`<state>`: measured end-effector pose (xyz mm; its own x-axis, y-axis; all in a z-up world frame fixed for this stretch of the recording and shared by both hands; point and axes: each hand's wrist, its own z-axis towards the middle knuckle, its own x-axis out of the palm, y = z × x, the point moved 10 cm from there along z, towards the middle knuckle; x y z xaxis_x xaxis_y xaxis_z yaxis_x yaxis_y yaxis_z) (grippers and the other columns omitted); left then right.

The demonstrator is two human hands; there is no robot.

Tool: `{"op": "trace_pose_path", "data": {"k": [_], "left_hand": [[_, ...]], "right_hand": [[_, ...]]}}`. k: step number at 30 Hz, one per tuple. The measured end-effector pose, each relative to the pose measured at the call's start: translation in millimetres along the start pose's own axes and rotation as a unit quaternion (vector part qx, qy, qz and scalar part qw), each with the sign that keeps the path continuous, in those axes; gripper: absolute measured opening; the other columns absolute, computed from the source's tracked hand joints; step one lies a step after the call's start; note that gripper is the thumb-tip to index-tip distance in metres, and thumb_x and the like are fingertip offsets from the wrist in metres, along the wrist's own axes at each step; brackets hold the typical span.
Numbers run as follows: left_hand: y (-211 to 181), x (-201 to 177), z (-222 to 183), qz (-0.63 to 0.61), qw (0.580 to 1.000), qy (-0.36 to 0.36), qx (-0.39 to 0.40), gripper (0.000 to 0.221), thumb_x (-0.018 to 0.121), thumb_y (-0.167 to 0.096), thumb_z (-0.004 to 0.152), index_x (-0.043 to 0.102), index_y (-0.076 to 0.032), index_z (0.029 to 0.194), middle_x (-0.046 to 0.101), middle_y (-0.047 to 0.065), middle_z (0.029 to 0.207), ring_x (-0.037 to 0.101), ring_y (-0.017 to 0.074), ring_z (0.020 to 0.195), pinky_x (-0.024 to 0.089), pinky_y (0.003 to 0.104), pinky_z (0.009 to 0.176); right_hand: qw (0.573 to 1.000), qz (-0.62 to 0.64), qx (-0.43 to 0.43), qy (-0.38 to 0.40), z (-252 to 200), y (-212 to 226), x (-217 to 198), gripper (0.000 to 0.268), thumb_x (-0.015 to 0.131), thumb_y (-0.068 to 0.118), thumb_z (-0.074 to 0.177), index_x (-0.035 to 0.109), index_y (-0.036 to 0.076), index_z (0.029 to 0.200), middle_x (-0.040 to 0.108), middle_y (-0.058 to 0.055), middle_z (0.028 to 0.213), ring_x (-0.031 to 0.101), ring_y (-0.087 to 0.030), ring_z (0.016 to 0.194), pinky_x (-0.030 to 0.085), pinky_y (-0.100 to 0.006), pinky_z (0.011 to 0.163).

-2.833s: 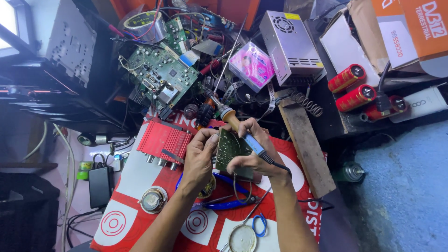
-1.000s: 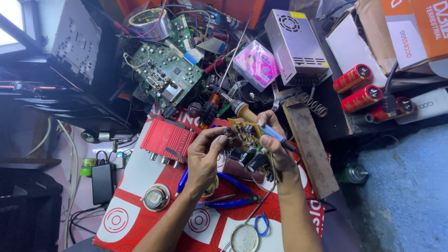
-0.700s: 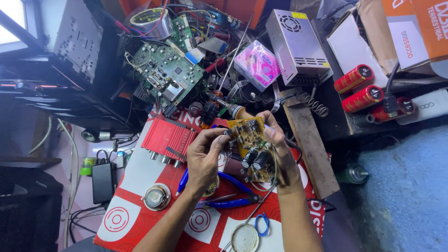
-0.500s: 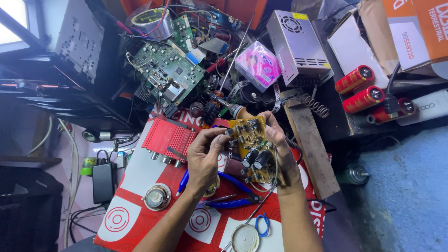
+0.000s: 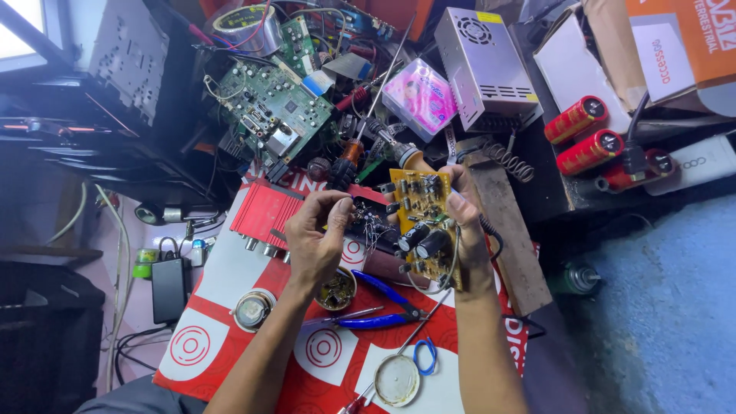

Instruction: Soldering components onto a circuit board and inspecting the work

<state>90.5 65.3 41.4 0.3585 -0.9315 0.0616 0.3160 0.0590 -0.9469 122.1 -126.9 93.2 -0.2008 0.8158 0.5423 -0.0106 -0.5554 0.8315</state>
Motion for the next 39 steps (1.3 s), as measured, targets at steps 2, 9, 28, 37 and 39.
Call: {"op": "trace_pose_path", "data": {"k": [2,9,28,37,39], "left_hand": [[-4.7,4.2,1.2,0.037,0.999,0.019,0.009,0.009,0.073,-0.013,0.096,0.076,-0.004,0.097,0.074,0.009,0.077,0.071,0.0164,0.069,0.058,0.030,0.064],[-22.9,30.3,-4.9,0.176,0.967,0.149,0.105,0.005,0.072,-0.017,0.095,0.076,-0.014,0.097,0.072,0.010,0.080,0.073,0.0319,0.077,0.059,0.038,0.069],[-45.7,-0.4,-167.8,0.424,0.866,0.195,0.181,0.014,0.073,-0.016,0.089,0.069,-0.009,0.101,0.066,0.009,0.111,0.059,0.0315,0.103,0.049,0.046,0.090],[-33.6,34.7,-188.3,0.481,0.803,0.272,0.222,0.026,0.057,-0.016,0.096,0.062,-0.004,0.118,0.062,0.014,0.113,0.058,0.0351,0.109,0.047,0.047,0.092],[-32.5,41.0,-186.9,0.516,0.778,0.270,0.237,0.020,0.053,-0.015,0.093,0.063,-0.006,0.108,0.056,0.011,0.098,0.053,0.0312,0.091,0.044,0.043,0.079]], "right_hand": [[1.000,0.008,-0.008,0.001,-2.6,0.1,-5.7,0.042,0.064,0.040,0.088,0.041,0.011,0.108,0.063,-0.019,0.098,0.074,-0.033,0.090,0.068,-0.048,0.073],[1.000,-0.010,-0.015,0.020,0.5,-0.5,-28.9,0.037,0.058,0.039,0.094,0.036,0.014,0.110,0.065,-0.027,0.113,0.071,-0.041,0.108,0.067,-0.048,0.082],[0.999,0.039,-0.017,0.014,-24.4,3.9,-14.4,0.030,0.066,0.031,0.094,0.042,0.020,0.110,0.062,-0.022,0.115,0.069,-0.035,0.109,0.063,-0.040,0.080],[0.999,0.027,-0.044,0.011,-46.8,2.5,-26.3,0.025,0.058,0.034,0.099,0.040,0.019,0.109,0.063,-0.028,0.119,0.069,-0.037,0.111,0.062,-0.041,0.087],[0.999,0.035,-0.035,0.011,-49.2,-4.4,-33.1,0.022,0.057,0.029,0.099,0.041,0.018,0.108,0.063,-0.029,0.117,0.070,-0.040,0.107,0.063,-0.042,0.082]]}}
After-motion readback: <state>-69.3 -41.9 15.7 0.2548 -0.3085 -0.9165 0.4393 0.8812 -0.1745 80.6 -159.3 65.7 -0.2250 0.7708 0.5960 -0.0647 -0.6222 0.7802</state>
